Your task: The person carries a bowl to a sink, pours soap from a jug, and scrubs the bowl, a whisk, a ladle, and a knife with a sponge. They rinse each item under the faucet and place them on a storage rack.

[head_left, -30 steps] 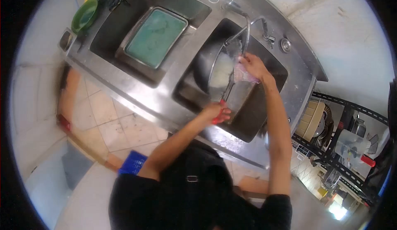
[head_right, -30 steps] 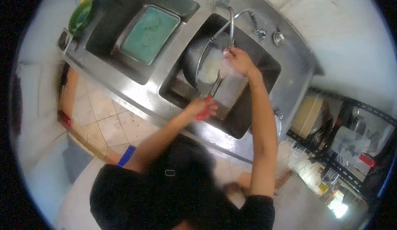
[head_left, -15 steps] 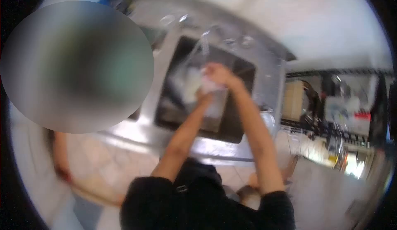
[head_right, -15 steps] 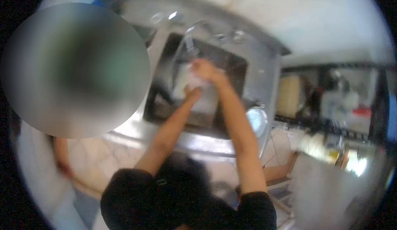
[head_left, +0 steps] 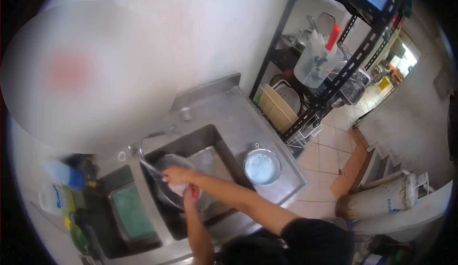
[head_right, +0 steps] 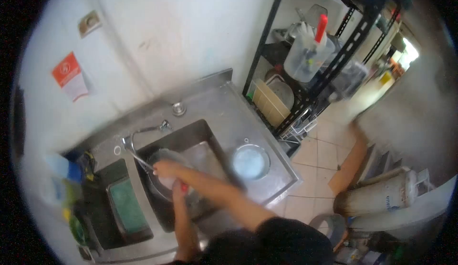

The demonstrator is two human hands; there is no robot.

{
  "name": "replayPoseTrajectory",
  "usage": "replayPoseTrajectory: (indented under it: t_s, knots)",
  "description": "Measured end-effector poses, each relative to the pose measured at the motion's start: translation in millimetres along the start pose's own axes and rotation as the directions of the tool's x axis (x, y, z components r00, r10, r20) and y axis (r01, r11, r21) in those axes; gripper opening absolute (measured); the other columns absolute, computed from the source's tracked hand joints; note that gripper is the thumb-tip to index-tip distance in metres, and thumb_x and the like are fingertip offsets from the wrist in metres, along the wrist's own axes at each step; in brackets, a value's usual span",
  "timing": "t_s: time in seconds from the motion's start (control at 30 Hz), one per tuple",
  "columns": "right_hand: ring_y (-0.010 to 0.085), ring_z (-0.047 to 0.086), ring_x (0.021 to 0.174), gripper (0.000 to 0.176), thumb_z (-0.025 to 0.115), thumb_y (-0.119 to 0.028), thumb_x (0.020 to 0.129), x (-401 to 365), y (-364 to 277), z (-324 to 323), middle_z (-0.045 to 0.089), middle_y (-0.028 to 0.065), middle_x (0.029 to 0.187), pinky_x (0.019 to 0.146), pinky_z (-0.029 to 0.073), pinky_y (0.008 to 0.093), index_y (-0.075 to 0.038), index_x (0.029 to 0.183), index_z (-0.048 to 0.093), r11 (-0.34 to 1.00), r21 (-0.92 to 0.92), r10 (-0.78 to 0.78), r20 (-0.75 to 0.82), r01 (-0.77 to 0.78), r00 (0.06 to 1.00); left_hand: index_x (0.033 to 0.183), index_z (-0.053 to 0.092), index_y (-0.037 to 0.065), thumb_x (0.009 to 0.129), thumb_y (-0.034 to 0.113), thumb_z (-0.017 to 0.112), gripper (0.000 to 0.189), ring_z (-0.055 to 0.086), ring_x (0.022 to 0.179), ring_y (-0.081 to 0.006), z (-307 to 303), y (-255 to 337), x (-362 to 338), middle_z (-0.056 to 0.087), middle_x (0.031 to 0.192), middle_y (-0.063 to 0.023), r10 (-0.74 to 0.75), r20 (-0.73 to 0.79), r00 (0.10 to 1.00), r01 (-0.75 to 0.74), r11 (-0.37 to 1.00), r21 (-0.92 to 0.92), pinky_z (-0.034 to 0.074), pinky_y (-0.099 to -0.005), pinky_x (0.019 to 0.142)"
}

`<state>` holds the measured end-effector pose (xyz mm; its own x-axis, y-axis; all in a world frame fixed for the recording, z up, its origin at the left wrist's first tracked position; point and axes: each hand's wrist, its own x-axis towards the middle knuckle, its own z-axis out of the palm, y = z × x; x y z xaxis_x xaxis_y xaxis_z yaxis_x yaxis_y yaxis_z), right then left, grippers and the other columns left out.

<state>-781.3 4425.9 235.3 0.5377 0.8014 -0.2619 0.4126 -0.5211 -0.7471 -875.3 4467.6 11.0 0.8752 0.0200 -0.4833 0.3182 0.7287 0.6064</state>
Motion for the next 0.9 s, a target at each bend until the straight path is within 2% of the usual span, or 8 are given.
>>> replayPoseTrajectory:
  t_s: [0.07,0.13,0.27,0.43,0.53,0.63,0.8,0.9]
  knots:
    - [0.0359,0.056,0.102,0.04,0.055,-0.032,0.085,-21,-12,-9,0.061,0.0217,0.105,0.087,0.043,0.0451,-0.005,0.115,0.056,0.999,0.034,0.019,-0.039,-0.018,0.999,0.103,0.056,0.002,0.082,0.04,0.059,0.043,0.063,0.082,-0.0221,71,32,-70,0.064,0.085,-0.0125,-0.148,-0.504,0.851,0.5,0.521,0.692,0.05,-0.0366,0.068]
    - [0.039,0.06,0.09,0.033,0.054,-0.03,0.085,-47,-17,-22,0.062,0.024,0.091,0.082,0.046,0.0465,-0.002,0.103,0.059,0.989,-0.145,-0.008,-0.28,-0.034,0.96,0.095,0.06,0.002,0.082,0.038,0.057,0.038,0.064,0.086,-0.0299,84,39,-117,0.065,0.088,-0.017,0.323,-0.207,0.924,0.307,-0.298,0.904,0.05,-0.0431,0.07]
    - [0.0311,0.063,0.085,0.033,0.054,-0.031,0.089,-185,-15,-135,0.064,0.0173,0.091,0.074,0.048,0.0409,-0.003,0.107,0.056,0.972,0.216,0.012,-0.429,0.09,0.903,0.088,0.063,0.0,0.082,0.032,0.055,0.034,0.062,0.085,-0.0364,164,136,-154,0.063,0.089,-0.0215,0.289,0.05,0.956,0.152,-0.633,0.759,0.049,-0.0463,0.074]
    - [0.0326,0.061,0.086,0.037,0.051,-0.038,0.09,-329,65,-161,0.063,0.0188,0.089,0.076,0.046,0.0396,-0.003,0.1,0.06,0.905,0.419,0.246,-0.648,0.068,0.721,0.098,0.061,0.006,0.089,0.026,0.051,0.024,0.06,0.068,-0.0378,492,258,-209,0.06,0.071,-0.0221,0.583,0.623,0.522,-0.147,-0.657,0.739,0.045,-0.0476,0.058]
    - [0.0151,0.059,0.08,0.03,0.055,-0.031,0.089,-362,100,-129,0.064,0.0075,0.085,0.07,0.048,0.0299,-0.003,0.098,0.06,0.857,0.514,0.354,-0.608,0.013,0.711,0.097,0.063,0.008,0.087,0.027,0.055,0.023,0.057,0.067,-0.0362,636,299,-185,0.062,0.074,-0.0172,0.394,0.892,0.223,-0.258,-0.858,0.443,0.045,-0.0461,0.06]
    - [0.015,0.058,0.082,0.028,0.056,-0.03,0.089,-373,119,-105,0.063,0.0065,0.085,0.072,0.047,0.0286,-0.003,0.098,0.06,0.837,0.542,0.318,-0.582,0.066,0.748,0.094,0.066,0.012,0.08,0.02,0.06,0.017,0.06,0.073,-0.033,757,312,-172,0.064,0.077,-0.0126,0.15,0.975,0.164,-0.239,-0.953,0.187,0.046,-0.0429,0.065]
    - [0.0144,0.058,0.083,0.026,0.056,-0.026,0.089,-393,127,-118,0.063,0.0062,0.086,0.074,0.047,0.0287,-0.003,0.1,0.061,0.751,0.658,0.345,-0.46,0.054,0.818,0.084,0.069,0.008,0.082,0.03,0.061,0.023,0.062,0.086,-0.0251,889,249,-167,0.066,0.087,-0.0099,-0.089,0.858,0.506,-0.033,-0.996,-0.084,0.049,-0.0387,0.075]
    - [0.0143,0.058,0.084,0.023,0.056,-0.024,0.089,-399,127,-135,0.063,0.006,0.088,0.075,0.047,0.0295,-0.004,0.099,0.061,0.772,0.633,0.359,-0.51,0.059,0.781,0.082,0.071,0.012,0.079,0.04,0.062,0.029,0.064,0.089,-0.0267,929,209,-93,0.068,0.092,-0.0111,-0.255,0.932,0.258,0.137,-0.945,-0.297,0.05,-0.0391,0.072]
